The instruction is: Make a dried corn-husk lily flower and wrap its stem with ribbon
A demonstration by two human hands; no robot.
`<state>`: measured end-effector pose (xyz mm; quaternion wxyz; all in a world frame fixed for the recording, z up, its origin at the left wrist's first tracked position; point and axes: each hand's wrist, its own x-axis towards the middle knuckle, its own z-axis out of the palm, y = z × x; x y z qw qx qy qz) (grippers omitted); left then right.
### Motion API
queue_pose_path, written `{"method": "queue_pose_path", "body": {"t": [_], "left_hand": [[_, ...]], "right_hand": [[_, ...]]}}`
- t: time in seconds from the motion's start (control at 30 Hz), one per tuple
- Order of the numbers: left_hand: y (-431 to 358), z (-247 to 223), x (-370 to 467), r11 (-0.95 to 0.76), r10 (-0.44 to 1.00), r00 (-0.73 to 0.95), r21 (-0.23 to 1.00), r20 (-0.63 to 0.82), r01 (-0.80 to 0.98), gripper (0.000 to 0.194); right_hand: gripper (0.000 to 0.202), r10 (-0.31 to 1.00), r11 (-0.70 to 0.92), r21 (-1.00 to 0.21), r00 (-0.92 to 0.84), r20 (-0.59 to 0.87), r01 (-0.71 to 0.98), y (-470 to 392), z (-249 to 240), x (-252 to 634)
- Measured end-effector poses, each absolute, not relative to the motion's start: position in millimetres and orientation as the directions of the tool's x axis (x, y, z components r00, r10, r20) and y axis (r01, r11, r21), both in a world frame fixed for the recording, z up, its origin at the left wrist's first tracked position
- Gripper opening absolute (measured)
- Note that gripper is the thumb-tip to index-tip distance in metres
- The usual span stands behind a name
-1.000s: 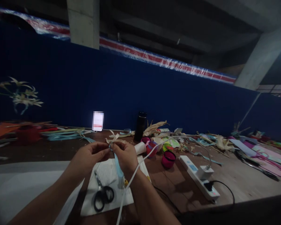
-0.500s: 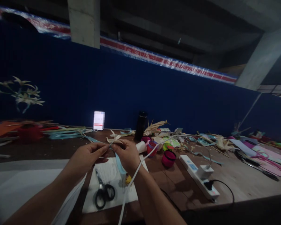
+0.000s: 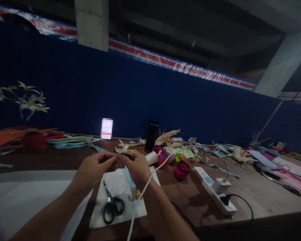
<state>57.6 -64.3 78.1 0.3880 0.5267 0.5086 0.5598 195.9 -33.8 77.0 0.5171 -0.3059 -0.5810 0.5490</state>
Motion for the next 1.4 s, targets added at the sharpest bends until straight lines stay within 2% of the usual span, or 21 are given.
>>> {"method": "queue_pose_path", "body": {"t": [0.2,0.37,0.6,0.97,1.13,1.27,1.4], "left_hand": [[-68,83,60,-0.243,0.892,-0.26,0.877,0.37,0.415,0.016],[-71,81,62,-0.323,0.846,-0.258,0.834,0.466,0.448,0.016],[-73,75,62,-0.351,0.794,-0.279,0.781,0.541,0.516,0.016],[-69,63,66,-0.438,0.661,-0.238,0.623,0.712,0.648,0.014],[-68,60,67,-0.428,0.683,-0.248,0.651,0.688,0.627,0.014],[-69,60,66,-0.414,0.715,-0.277,0.709,0.641,0.571,0.013],[-67,59,65,-0.397,0.722,-0.286,0.716,0.63,0.574,0.013]], "right_hand": [[0.018,0.929,0.036,-0.931,-0.331,0.165,-0.363,-42,81,191],[0.025,0.943,0.031,-0.896,-0.285,0.173,-0.443,-43,81,190],[0.027,0.974,-0.072,-0.944,-0.225,0.002,-0.323,-47,80,192],[0.025,0.976,-0.085,-0.939,-0.219,-0.01,-0.334,-47,76,192],[0.023,0.974,-0.073,-0.936,-0.228,0.008,-0.345,-48,73,192],[0.028,0.975,-0.052,-0.94,-0.222,0.025,-0.338,-47,73,193],[0.03,0.975,-0.031,-0.951,-0.219,0.039,-0.309,-44,72,195]]}}
